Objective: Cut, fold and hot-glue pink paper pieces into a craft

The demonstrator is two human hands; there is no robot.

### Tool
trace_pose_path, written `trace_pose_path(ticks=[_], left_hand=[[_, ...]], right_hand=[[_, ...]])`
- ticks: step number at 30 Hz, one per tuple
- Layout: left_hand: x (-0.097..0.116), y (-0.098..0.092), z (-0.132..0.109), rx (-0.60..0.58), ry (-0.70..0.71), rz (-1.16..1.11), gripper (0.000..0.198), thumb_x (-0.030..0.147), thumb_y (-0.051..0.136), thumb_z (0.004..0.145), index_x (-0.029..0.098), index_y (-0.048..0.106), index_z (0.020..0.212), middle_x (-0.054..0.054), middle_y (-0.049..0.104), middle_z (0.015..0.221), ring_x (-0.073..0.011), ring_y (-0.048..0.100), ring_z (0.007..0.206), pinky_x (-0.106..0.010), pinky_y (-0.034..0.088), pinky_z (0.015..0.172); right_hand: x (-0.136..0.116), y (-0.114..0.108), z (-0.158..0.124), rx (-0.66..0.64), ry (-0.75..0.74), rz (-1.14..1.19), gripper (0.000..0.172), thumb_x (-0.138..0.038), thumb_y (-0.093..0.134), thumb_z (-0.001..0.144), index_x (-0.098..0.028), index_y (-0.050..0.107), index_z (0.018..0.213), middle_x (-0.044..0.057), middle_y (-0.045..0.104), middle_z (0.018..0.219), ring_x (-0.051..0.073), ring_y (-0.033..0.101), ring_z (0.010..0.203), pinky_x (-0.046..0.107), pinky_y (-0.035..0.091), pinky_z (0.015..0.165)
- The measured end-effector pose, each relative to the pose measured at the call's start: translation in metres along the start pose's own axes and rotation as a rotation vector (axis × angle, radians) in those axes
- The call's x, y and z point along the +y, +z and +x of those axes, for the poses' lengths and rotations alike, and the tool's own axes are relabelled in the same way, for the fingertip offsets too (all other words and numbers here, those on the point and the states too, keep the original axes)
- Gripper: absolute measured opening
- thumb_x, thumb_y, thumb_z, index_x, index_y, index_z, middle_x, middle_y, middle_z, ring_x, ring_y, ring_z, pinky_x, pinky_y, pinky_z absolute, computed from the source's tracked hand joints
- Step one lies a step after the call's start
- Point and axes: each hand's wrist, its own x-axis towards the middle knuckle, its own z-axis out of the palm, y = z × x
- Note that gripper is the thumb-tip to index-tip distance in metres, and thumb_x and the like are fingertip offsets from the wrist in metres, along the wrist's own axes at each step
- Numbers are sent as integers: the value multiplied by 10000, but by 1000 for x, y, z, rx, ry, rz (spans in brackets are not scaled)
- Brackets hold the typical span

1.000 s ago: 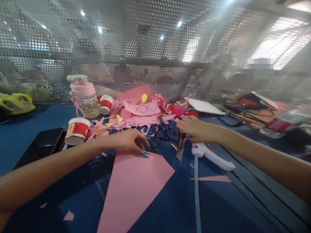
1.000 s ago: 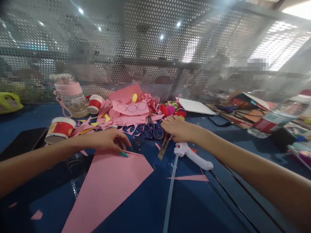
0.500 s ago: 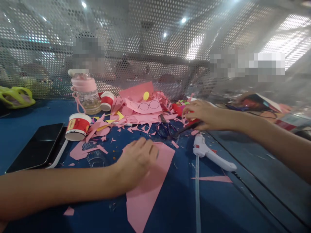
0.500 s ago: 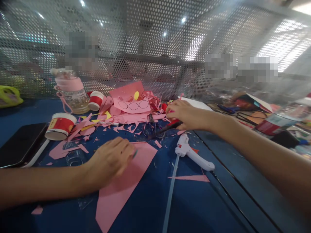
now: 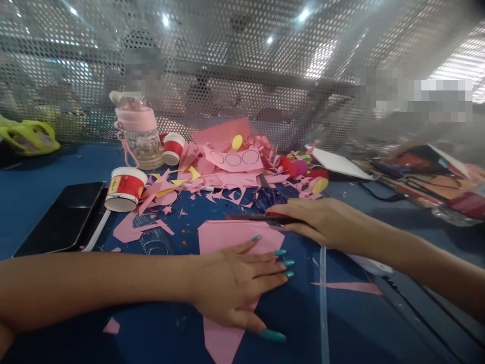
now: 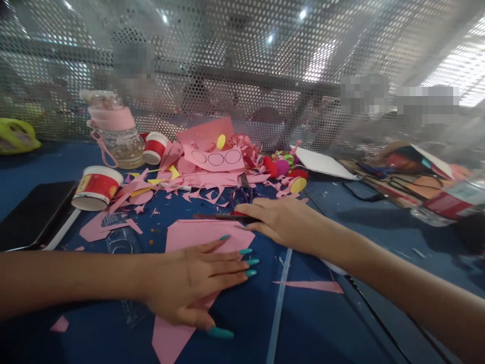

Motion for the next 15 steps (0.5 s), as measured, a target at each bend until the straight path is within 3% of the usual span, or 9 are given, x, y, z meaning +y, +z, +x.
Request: trace_pose_path(ticks=[3, 8, 15], left_hand=[[0, -1, 1, -29, 3, -24, 691, 454, 465, 865, 30, 298, 1385, -162, 297, 1454, -241, 212, 1369, -425, -6, 1130], [-2, 0, 2, -60, -35, -75, 741, 474, 436, 871, -17, 246, 1393, -202, 208, 1477, -249, 132, 1386, -413, -32, 1124], [-4, 1, 1, -67, -41, -122, 743, 439, 474, 856, -9, 235, 1399, -189, 201, 1483, -236, 136, 1388, -390, -45, 1124]], right_hand=[[-4, 8, 4, -43, -54, 46, 353, -319, 399, 929, -272, 525, 1255, 26, 685, 937, 145, 654, 757, 227, 466, 584], [-8, 20, 12, -9, -117, 47, 397, -359, 290, 962, -247, 531, 1258, 40, 662, 843, 135, 633, 718, 222, 439, 574], [-6, 33, 18, 29, -118, 23, 441, -422, 253, 961, -265, 517, 1278, 35, 627, 781, 120, 603, 671, 205, 390, 525]])
